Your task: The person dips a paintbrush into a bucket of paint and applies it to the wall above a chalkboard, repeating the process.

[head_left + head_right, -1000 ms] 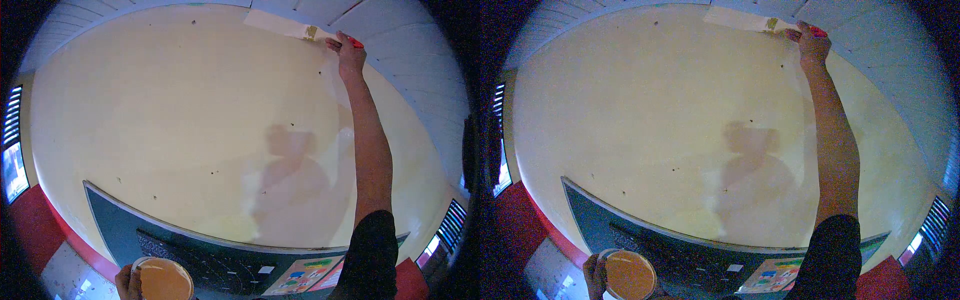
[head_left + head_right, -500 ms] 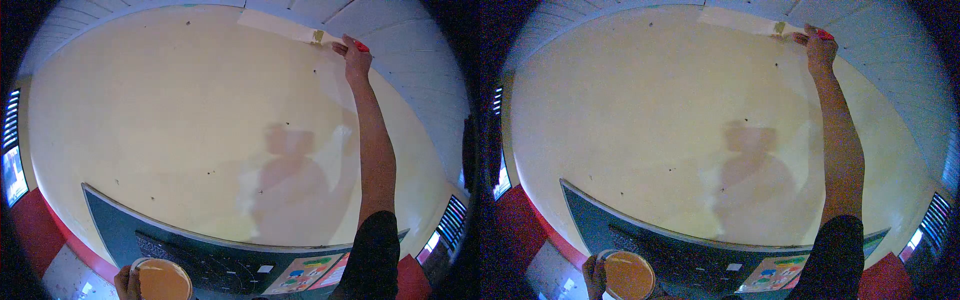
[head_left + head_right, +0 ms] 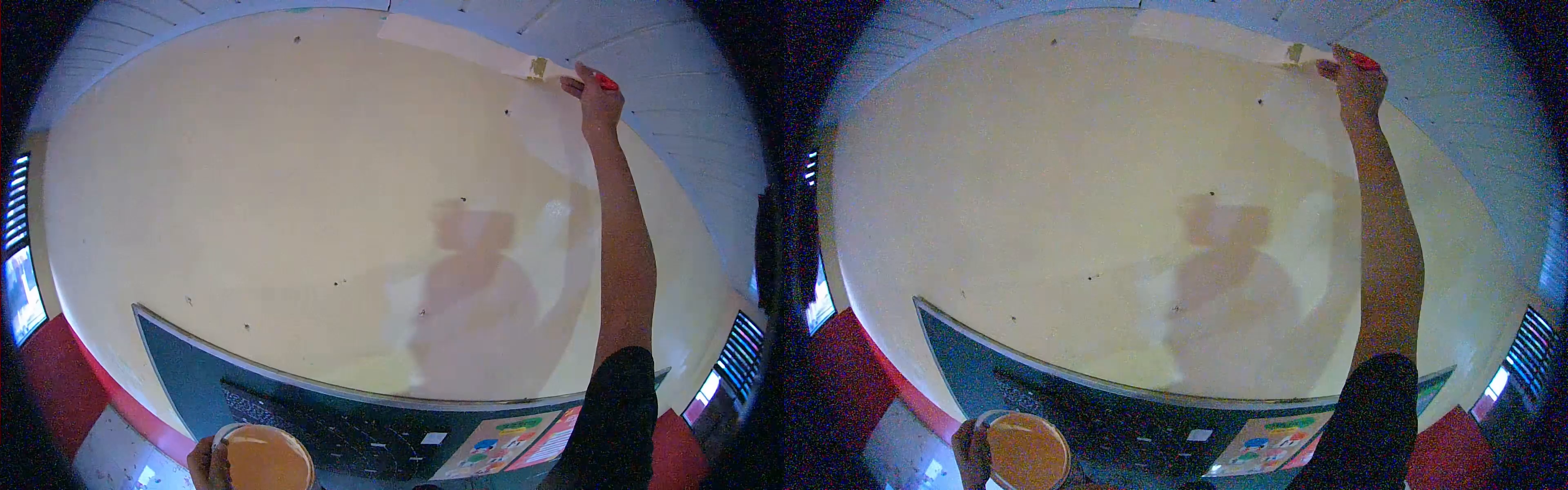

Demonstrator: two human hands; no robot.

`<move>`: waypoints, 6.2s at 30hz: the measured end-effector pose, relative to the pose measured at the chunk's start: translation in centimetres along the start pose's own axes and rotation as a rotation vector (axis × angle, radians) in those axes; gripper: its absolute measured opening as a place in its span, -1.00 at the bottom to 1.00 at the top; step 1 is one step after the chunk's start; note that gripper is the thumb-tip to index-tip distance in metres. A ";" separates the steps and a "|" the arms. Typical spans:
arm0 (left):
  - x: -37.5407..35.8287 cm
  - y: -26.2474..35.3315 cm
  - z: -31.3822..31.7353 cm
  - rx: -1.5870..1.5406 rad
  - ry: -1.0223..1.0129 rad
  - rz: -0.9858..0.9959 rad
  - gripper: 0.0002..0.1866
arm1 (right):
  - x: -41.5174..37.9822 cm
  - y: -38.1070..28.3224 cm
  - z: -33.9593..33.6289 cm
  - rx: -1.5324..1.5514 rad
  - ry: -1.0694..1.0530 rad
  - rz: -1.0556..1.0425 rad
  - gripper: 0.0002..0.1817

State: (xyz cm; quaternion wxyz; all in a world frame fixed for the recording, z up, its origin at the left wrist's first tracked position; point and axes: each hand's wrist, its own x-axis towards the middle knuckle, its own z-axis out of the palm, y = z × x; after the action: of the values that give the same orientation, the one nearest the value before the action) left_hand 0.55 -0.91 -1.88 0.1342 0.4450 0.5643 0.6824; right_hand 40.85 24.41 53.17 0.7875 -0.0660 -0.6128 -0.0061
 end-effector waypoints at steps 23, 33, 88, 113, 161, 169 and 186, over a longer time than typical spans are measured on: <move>-0.1 1.8 1.4 -0.067 0.169 -0.270 -0.83 | -3.9 -0.9 10.2 0.490 -0.126 0.012 -0.81; 0.1 1.0 0.9 0.000 0.150 -0.125 -0.79 | -3.1 0.8 15.9 0.483 -0.236 0.006 -0.80; 0.4 1.7 0.8 0.041 0.121 -0.224 -0.80 | -1.8 1.0 11.8 0.113 -0.094 -0.060 -0.81; 0.2 1.1 1.4 0.080 0.135 -0.124 -0.76 | -2.2 -0.3 7.1 0.173 -0.090 -0.013 -0.81; 0.5 2.7 2.1 0.235 0.107 -0.012 -0.74 | -2.0 -0.6 5.8 0.412 -0.130 -0.008 -0.81; 0.4 1.4 1.5 0.129 0.157 -0.134 -0.76 | -3.3 0.0 14.0 0.479 -0.180 -0.008 -0.81; 0.3 -1.2 1.6 -0.082 0.294 -0.201 -0.84 | -3.6 0.3 17.2 0.384 -0.150 -0.033 -0.82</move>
State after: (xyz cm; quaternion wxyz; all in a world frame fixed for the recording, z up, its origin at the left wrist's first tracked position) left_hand 1.22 0.72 -2.90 0.1359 0.2761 0.5912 0.7455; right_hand 23.44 26.37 53.75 0.7376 0.0951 -0.6605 0.1029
